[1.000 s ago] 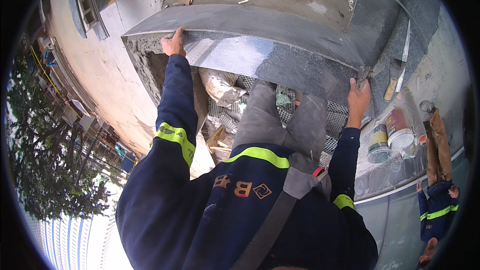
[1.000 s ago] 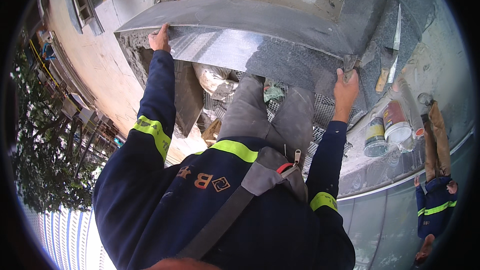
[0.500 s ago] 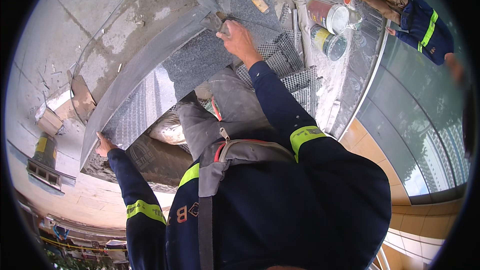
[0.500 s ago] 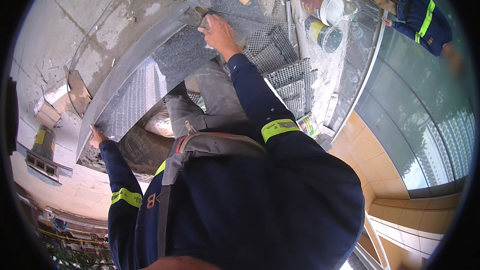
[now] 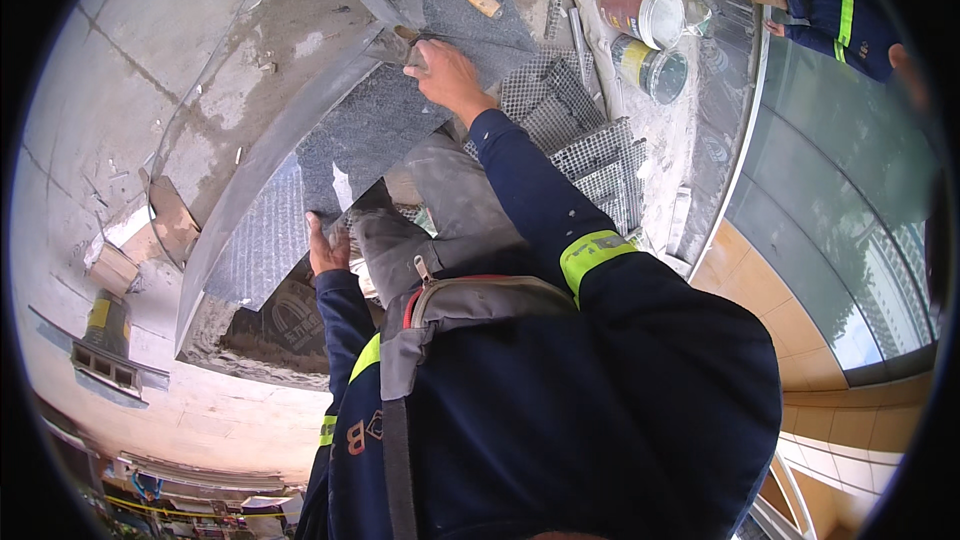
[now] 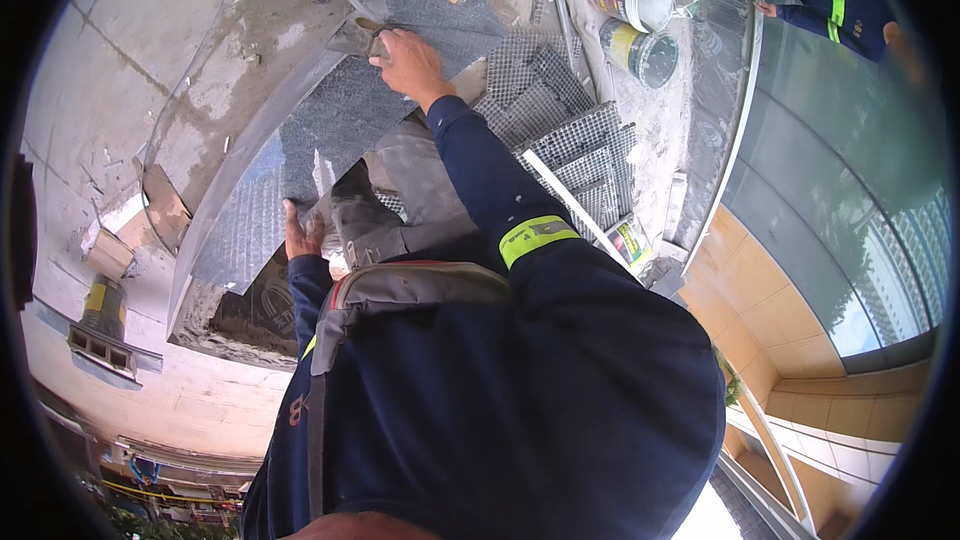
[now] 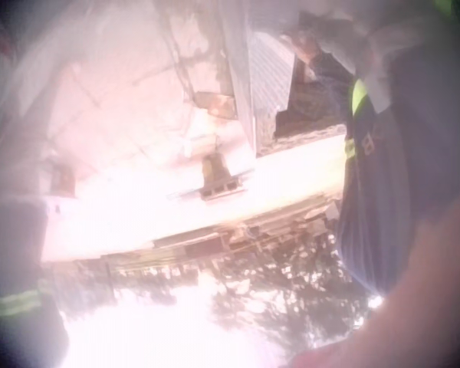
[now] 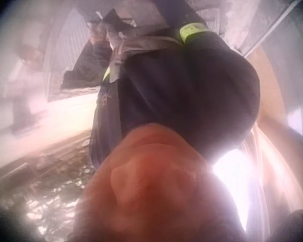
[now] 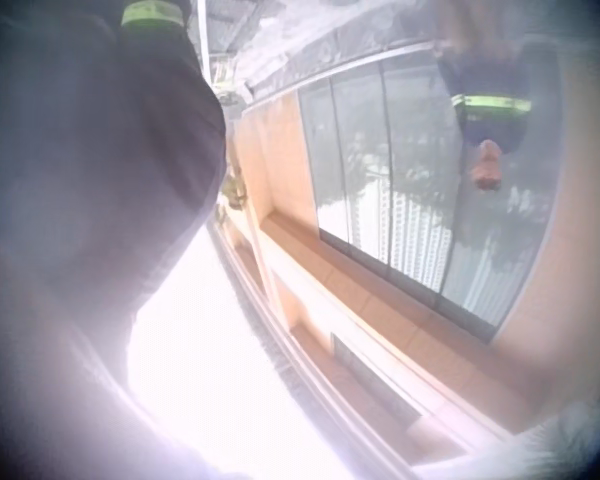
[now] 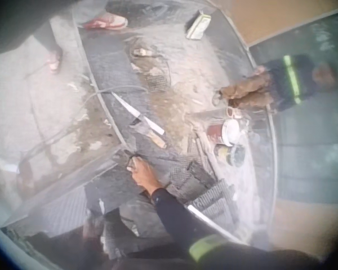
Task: The person scoops adhesive from a bucket with a trowel and spreads it onto a rectangular stone tile. They then flip the tile and scrape the edges with a smaller tool, repeating the process on another tile.
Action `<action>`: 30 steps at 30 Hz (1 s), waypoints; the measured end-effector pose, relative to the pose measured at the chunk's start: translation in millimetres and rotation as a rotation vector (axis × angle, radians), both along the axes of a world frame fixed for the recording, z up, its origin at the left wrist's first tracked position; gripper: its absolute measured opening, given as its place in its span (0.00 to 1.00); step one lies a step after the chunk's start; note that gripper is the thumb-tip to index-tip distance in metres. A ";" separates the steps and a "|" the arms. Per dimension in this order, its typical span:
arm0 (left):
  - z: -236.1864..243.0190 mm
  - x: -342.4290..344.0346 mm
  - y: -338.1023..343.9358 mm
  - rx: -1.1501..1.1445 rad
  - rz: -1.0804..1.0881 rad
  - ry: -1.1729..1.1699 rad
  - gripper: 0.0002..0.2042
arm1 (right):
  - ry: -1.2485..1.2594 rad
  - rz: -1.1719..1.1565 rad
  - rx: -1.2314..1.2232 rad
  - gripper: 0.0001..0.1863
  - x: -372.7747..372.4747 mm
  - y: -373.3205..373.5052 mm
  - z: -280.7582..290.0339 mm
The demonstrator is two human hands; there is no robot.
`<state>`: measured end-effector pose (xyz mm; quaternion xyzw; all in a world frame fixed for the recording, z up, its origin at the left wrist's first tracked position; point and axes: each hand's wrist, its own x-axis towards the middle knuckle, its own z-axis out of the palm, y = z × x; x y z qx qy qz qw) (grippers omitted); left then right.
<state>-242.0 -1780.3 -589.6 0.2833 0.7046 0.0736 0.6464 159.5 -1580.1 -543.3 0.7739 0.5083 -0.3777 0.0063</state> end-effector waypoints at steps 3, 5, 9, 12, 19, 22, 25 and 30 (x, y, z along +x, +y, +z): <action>-6.1 88.4 25.7 -0.247 0.540 -0.359 0.48 | -0.018 0.009 0.102 0.20 -9.4 1.8 1.5; -19.4 126.1 36.7 -0.338 0.727 -0.469 0.54 | -0.019 0.013 0.136 0.20 -10.3 2.9 0.7; 5.8 192.4 85.0 -0.638 1.104 -0.157 0.46 | -0.025 0.003 0.167 0.18 1.4 -3.5 -4.4; -4.3 220.7 83.1 -0.547 1.160 -0.253 0.43 | 0.005 0.022 0.168 0.18 3.4 -0.4 -7.7; -12.3 241.2 81.3 -0.337 1.309 -0.355 0.37 | 0.003 0.121 0.192 0.20 -5.0 1.7 -9.8; -4.3 255.5 100.0 -0.319 1.467 -0.120 0.57 | -0.004 0.117 0.190 0.19 0.2 2.9 -12.7; -4.7 246.3 105.3 -0.326 1.573 -0.095 0.57 | 0.017 0.184 0.221 0.19 -0.5 -0.3 -16.3; -7.9 252.3 112.5 -0.340 1.633 -0.037 0.58 | 0.097 0.244 0.277 0.24 10.7 -3.0 -21.1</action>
